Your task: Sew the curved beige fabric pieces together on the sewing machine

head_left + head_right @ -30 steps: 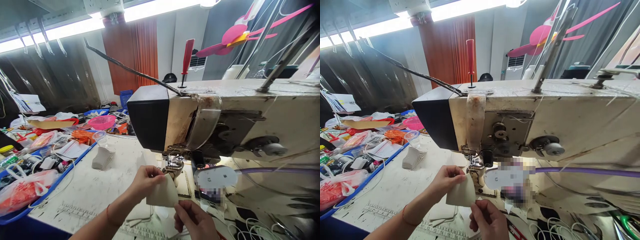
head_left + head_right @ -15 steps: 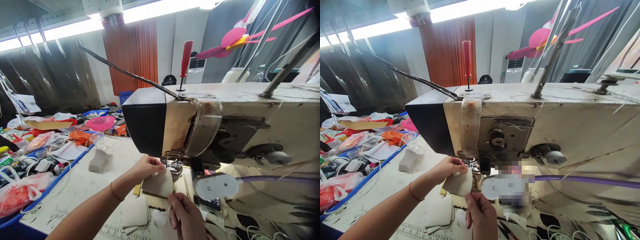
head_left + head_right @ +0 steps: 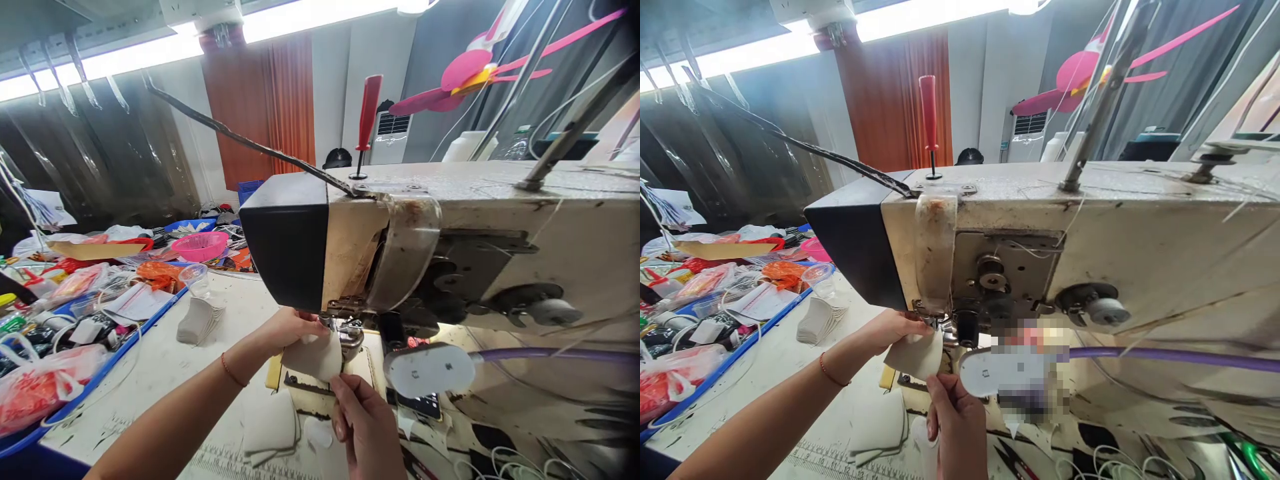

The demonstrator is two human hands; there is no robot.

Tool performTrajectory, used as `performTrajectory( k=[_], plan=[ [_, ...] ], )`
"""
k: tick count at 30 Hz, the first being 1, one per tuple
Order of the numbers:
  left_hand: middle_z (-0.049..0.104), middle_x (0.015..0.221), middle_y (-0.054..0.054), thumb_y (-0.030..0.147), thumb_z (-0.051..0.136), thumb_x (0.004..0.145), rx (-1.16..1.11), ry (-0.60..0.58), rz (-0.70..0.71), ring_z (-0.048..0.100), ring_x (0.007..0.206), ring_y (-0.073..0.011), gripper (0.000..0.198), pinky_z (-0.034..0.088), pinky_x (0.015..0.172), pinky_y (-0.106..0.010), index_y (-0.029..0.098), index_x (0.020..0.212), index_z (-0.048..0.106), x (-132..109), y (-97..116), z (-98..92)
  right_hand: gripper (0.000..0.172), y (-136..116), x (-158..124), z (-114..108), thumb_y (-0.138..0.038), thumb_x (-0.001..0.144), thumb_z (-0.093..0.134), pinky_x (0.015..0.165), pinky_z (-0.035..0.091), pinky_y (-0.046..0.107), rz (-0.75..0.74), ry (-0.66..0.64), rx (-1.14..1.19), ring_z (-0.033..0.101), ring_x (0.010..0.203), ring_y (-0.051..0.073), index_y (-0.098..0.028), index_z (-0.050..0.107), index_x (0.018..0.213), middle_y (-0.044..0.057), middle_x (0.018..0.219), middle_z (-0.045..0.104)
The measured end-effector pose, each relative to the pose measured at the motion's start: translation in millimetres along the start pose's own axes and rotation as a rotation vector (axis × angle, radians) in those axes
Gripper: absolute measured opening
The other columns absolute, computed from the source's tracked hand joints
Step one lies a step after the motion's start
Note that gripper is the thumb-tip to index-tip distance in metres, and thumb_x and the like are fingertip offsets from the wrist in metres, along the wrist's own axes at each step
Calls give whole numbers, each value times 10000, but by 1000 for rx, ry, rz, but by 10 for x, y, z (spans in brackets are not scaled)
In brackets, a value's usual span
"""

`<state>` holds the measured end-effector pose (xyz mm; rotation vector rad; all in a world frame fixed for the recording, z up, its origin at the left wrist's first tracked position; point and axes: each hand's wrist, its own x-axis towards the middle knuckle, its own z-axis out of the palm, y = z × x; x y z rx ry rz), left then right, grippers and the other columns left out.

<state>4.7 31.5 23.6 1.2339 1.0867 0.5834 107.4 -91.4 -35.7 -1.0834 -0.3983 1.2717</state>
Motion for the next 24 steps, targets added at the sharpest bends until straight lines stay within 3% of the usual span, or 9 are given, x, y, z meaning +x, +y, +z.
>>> performTrajectory(
  k=[14, 24],
  plan=[
    [600, 635, 11, 208, 727, 523, 76, 49, 5, 501, 584, -115, 159, 370, 550, -229, 133, 636, 646, -48, 100, 29, 349, 79, 33, -30, -439, 605, 787, 394, 146, 183, -17, -4, 2, 279, 325, 23, -155, 586, 630, -114, 339, 373],
    [599, 654, 2, 249, 736, 526, 28, -1, 34, 520, 594, -125, 217, 403, 570, -249, 126, 671, 631, 4, 11, 9, 380, 159, 71, -54, -474, 577, 793, 365, 171, 181, -35, 11, 15, 270, 321, 22, -154, 589, 607, -119, 350, 359]
  ],
)
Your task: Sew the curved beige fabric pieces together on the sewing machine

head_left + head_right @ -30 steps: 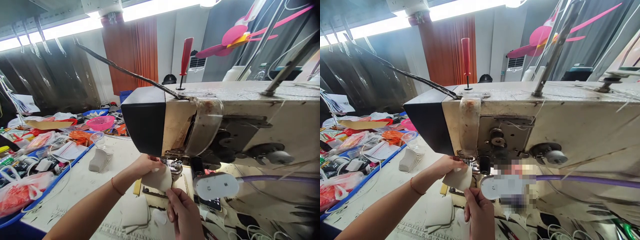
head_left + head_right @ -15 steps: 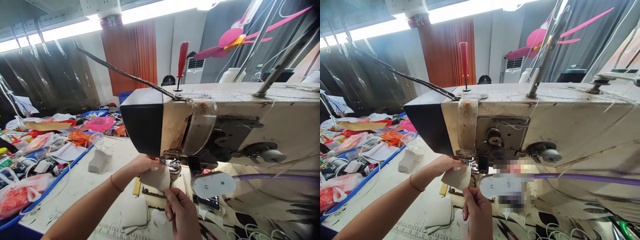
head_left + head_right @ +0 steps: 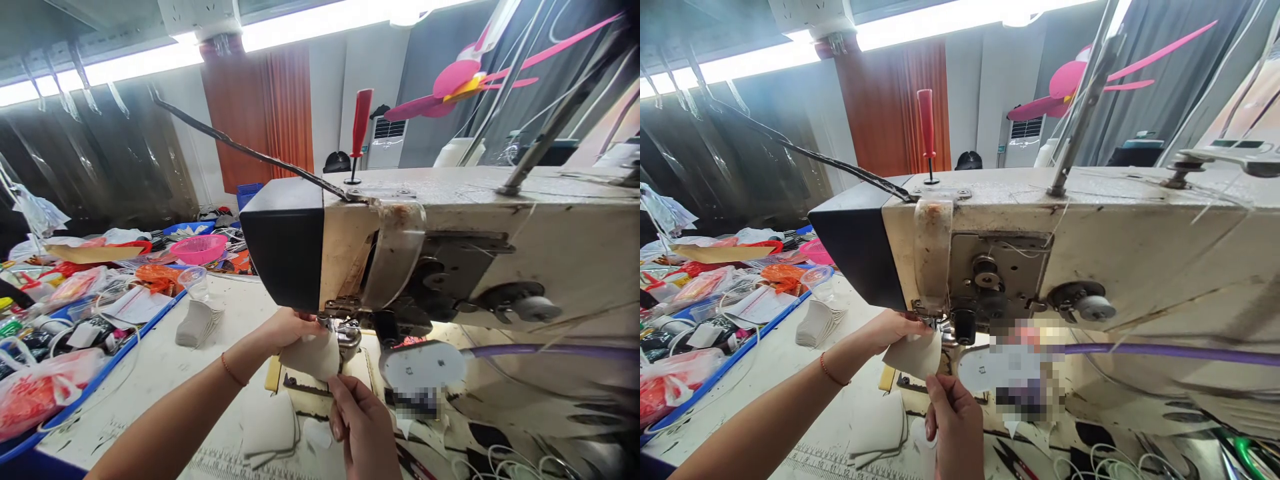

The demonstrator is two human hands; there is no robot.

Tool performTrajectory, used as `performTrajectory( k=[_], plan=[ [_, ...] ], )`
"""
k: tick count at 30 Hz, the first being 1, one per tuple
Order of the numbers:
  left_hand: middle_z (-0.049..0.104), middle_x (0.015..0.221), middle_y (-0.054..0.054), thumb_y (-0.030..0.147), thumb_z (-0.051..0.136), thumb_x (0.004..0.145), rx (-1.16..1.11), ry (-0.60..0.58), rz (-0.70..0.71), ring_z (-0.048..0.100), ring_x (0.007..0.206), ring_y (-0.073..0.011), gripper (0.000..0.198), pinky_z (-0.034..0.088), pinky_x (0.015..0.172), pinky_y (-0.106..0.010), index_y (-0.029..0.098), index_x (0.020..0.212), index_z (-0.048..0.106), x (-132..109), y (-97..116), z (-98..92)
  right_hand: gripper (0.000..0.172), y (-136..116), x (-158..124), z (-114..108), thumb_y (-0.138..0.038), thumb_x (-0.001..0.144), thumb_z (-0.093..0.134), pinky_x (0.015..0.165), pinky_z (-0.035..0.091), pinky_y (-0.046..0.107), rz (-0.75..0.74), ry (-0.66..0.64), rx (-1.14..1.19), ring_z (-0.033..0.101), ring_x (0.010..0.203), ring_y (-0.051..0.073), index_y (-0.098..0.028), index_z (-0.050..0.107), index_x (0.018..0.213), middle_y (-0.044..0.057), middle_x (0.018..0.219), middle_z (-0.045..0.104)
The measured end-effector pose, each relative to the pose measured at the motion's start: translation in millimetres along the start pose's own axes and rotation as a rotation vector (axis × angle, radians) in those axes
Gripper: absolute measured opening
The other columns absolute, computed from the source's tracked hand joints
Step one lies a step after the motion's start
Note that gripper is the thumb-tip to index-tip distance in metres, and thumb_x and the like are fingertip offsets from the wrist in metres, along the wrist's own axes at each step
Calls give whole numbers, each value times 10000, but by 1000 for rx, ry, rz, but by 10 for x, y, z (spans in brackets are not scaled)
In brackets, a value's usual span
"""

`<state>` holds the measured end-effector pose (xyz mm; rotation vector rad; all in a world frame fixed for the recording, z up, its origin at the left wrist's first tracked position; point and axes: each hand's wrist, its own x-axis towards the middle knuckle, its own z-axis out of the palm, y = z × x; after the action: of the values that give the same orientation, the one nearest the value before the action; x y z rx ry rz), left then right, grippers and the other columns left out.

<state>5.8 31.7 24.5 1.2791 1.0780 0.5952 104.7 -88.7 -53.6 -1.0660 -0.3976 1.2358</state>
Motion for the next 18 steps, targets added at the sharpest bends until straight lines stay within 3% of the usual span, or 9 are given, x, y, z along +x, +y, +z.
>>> performTrajectory(
  k=[14, 18],
  plan=[
    [558, 614, 28, 210, 707, 492, 20, -25, 40, 460, 549, -94, 191, 359, 509, -215, 134, 632, 601, 34, 25, 0, 432, -2, 45, -20, -542, 576, 767, 373, 162, 166, -4, -46, -103, 298, 287, 19, -156, 574, 603, -86, 281, 407],
    [581, 608, 29, 224, 712, 521, 89, 2, -50, 491, 541, -105, 163, 380, 492, -211, 148, 625, 613, 14, 81, -15, 456, -17, 40, 31, -574, 554, 759, 364, 152, 165, 2, -29, -144, 304, 281, 19, -156, 580, 592, -79, 274, 410]
  ],
)
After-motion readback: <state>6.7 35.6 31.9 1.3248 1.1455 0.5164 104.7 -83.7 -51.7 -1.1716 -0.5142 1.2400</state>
